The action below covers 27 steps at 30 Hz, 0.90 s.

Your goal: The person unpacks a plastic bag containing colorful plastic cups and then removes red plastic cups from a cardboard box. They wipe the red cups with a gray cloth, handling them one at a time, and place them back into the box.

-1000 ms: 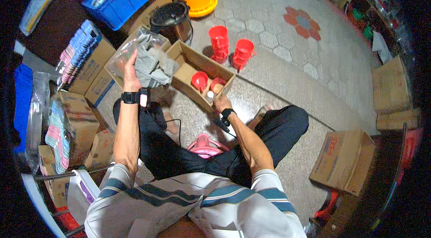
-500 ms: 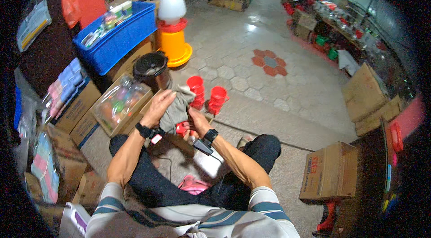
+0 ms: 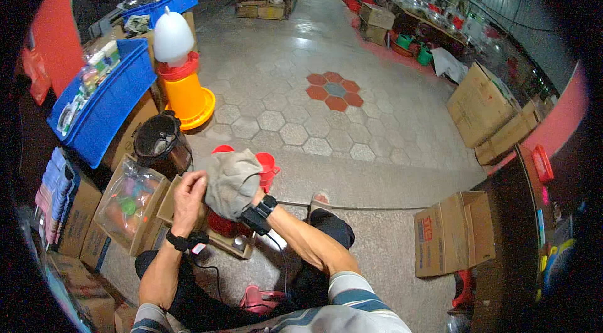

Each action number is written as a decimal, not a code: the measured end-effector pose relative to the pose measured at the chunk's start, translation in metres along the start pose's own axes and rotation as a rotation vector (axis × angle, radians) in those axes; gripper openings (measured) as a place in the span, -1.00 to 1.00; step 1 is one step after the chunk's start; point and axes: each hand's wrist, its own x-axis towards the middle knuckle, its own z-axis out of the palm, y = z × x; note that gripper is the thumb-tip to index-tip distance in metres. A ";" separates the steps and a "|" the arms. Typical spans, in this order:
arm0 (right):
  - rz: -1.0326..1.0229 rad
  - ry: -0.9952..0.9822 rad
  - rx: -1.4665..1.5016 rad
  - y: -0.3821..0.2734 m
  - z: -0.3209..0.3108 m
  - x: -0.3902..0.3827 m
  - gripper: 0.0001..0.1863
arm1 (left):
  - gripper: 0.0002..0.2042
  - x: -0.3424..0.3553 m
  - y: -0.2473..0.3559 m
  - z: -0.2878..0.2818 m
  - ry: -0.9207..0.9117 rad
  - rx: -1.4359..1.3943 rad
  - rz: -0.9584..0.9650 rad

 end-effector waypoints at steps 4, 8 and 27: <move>0.084 -0.034 0.196 -0.002 -0.016 -0.001 -0.48 | -0.46 0.012 -0.017 0.005 0.159 -0.190 -0.146; 0.223 -0.097 0.289 0.000 -0.026 -0.008 -0.50 | -0.31 0.009 -0.019 0.007 -0.155 -0.782 -0.597; 0.365 0.586 -0.431 -0.026 0.013 0.012 -0.53 | -0.69 0.014 0.028 -0.055 -0.054 -0.599 -0.204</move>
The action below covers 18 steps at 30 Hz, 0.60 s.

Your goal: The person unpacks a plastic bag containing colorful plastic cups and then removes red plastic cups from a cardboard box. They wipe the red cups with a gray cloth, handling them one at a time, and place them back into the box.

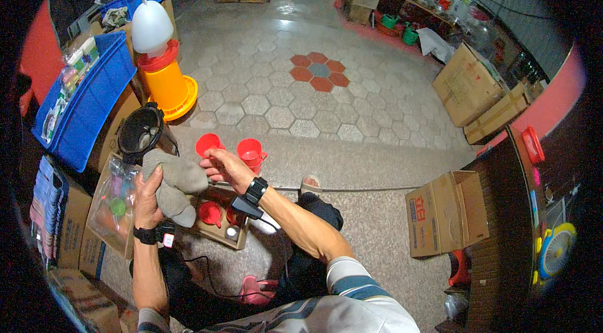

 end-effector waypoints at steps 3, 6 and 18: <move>0.064 0.084 -0.097 0.011 0.007 0.006 -0.42 | -0.70 -0.006 -0.006 0.007 -0.024 -0.008 -0.050; -0.023 0.113 -0.080 0.021 0.016 0.011 -0.38 | -0.64 -0.007 -0.014 0.014 -0.058 0.096 -0.069; -0.060 -0.193 -0.295 -0.009 0.026 -0.014 -0.41 | -0.65 0.006 0.009 0.004 -0.126 0.361 -0.189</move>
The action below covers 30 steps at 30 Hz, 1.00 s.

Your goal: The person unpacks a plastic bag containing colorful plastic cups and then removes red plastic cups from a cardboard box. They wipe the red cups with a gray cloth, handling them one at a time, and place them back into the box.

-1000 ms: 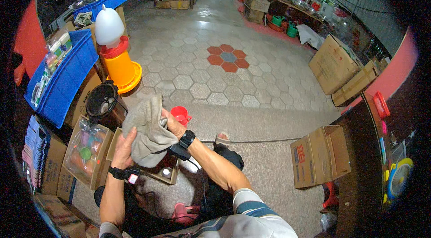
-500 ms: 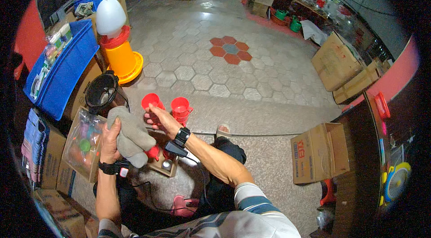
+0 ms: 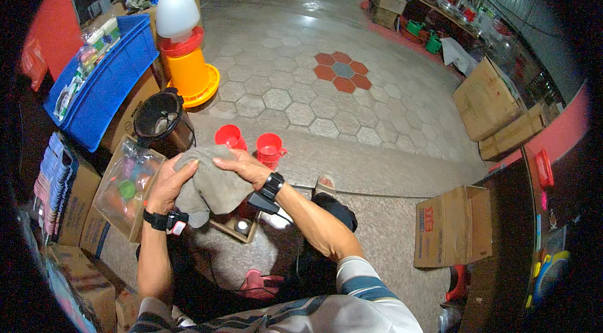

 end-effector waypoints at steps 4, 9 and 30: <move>0.004 0.006 0.154 -0.019 0.006 -0.008 -0.47 | -0.70 -0.002 -0.003 0.001 -0.039 0.043 0.111; -0.046 0.057 0.313 -0.019 0.009 -0.007 -0.48 | -0.61 0.002 -0.014 -0.003 0.071 0.215 0.171; -0.103 0.104 0.047 -0.032 0.014 -0.014 -0.55 | -0.54 0.008 -0.047 -0.021 0.176 0.837 0.379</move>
